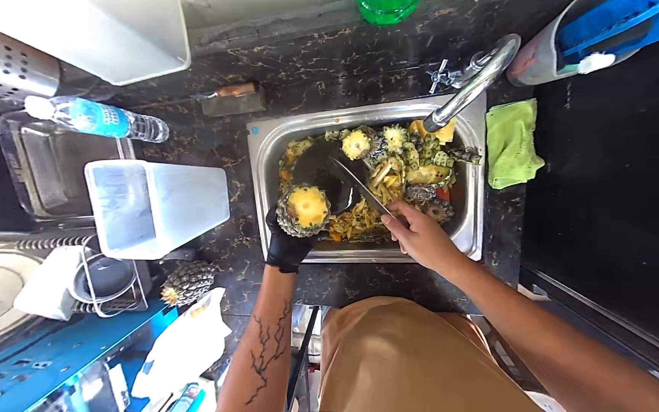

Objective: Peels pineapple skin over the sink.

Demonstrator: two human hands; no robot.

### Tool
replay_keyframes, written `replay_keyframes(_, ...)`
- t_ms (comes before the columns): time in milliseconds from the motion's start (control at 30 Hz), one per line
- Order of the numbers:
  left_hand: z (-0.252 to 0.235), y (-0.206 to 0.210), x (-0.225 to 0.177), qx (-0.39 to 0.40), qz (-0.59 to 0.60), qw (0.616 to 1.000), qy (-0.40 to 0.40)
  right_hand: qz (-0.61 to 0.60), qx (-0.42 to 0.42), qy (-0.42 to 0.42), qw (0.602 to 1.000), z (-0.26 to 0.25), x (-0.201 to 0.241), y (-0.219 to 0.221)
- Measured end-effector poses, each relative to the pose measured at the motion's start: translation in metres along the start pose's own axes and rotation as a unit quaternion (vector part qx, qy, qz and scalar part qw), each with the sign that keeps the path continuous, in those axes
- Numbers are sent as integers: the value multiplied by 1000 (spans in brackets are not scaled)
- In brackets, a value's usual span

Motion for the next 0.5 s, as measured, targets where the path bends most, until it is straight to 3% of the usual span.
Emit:
replay_keyframes(100,1,-3,0,33,-18,999,5,2,0,-8,1000,5,3,0)
replay_keyframes(267,5,-9,-2,12,-51,999,9,10,-2,-8,1000,8,4,-2)
replay_keyframes(500,5,2,-18,-77,-231,969,47,12,-9,3,1000,9,0,-3)
Point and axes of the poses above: each hand's wrist, its own z-axis away from the middle knuckle, its own y-axis out of the palm, x = y × z, the point moved 4 cm from there along -z, towards the middle knuckle, and after that the axes turned 3 degrees about y, right-handed, at the moved point
